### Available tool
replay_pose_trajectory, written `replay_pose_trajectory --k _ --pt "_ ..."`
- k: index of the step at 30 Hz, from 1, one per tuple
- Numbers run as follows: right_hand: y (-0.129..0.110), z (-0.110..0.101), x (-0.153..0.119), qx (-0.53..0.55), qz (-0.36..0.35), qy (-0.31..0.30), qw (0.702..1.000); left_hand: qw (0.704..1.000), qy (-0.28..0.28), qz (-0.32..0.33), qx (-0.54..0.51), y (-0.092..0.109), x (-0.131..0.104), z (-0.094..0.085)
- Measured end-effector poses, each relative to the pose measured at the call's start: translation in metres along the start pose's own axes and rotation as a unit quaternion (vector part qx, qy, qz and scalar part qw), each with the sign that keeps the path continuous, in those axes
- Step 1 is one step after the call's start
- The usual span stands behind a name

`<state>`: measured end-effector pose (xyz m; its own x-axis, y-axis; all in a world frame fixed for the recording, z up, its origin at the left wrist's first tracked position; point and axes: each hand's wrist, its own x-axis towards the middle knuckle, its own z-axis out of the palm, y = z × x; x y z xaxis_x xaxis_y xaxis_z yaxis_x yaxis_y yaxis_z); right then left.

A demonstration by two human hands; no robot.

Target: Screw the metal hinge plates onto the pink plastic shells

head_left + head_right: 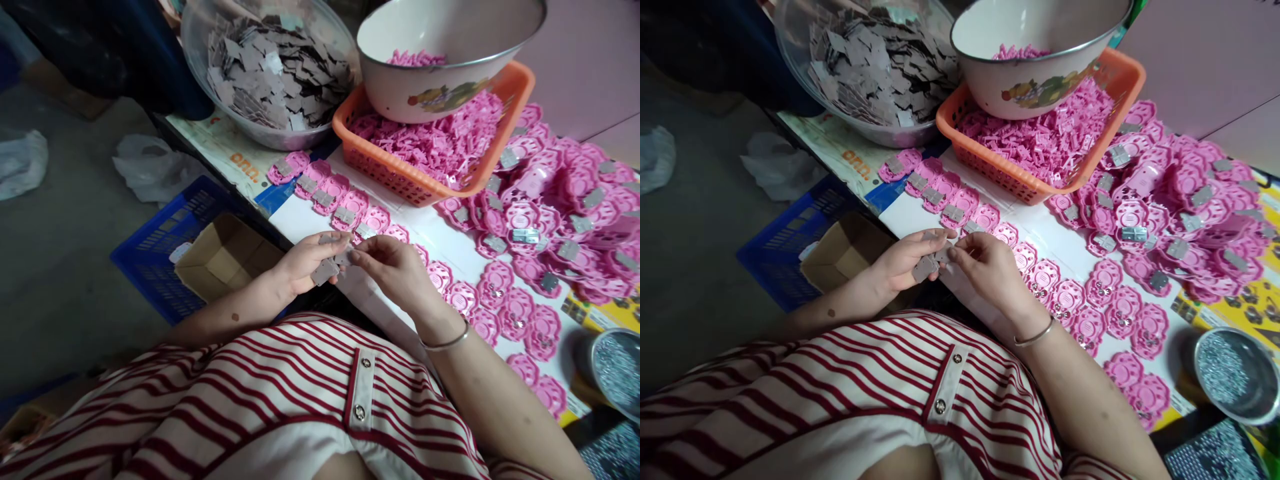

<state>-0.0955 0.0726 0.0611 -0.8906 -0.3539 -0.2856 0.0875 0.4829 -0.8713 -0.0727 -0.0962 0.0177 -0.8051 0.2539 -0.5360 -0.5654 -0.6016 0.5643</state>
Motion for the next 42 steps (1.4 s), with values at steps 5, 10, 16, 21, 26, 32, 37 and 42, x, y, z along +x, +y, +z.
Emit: replay_pose_trajectory --k 5,10,16,21,26,32,37,42 --pt "0.004 0.0 0.0 0.143 0.064 0.059 0.986 1.0 -0.022 0.007 0.003 -0.005 0.001 -0.003" --pt "0.003 0.001 -0.005 0.146 0.059 0.083 0.984 1.0 -0.024 0.005 0.019 -0.009 0.0 0.002" --pt "0.005 0.002 -0.009 0.179 0.048 0.15 0.971 0.999 0.004 0.037 0.006 -0.011 0.0 0.007" --pt "0.006 0.0 -0.015 0.101 0.024 0.203 0.974 0.996 0.041 0.082 -0.01 -0.011 -0.003 0.008" --pt "0.009 0.006 -0.019 0.029 -0.006 0.187 0.982 0.998 -0.032 0.045 0.03 -0.014 -0.01 0.012" --pt "0.021 0.008 -0.02 0.03 -0.055 0.08 0.995 0.998 -0.067 0.002 0.02 -0.014 -0.011 0.009" --pt "0.025 0.005 -0.023 -0.043 -0.097 0.104 0.989 0.997 -0.07 -0.016 0.028 -0.014 -0.01 0.011" --pt "0.025 -0.011 -0.023 -0.222 -0.19 0.151 0.944 0.997 -0.064 -0.011 0.03 -0.013 -0.011 0.012"
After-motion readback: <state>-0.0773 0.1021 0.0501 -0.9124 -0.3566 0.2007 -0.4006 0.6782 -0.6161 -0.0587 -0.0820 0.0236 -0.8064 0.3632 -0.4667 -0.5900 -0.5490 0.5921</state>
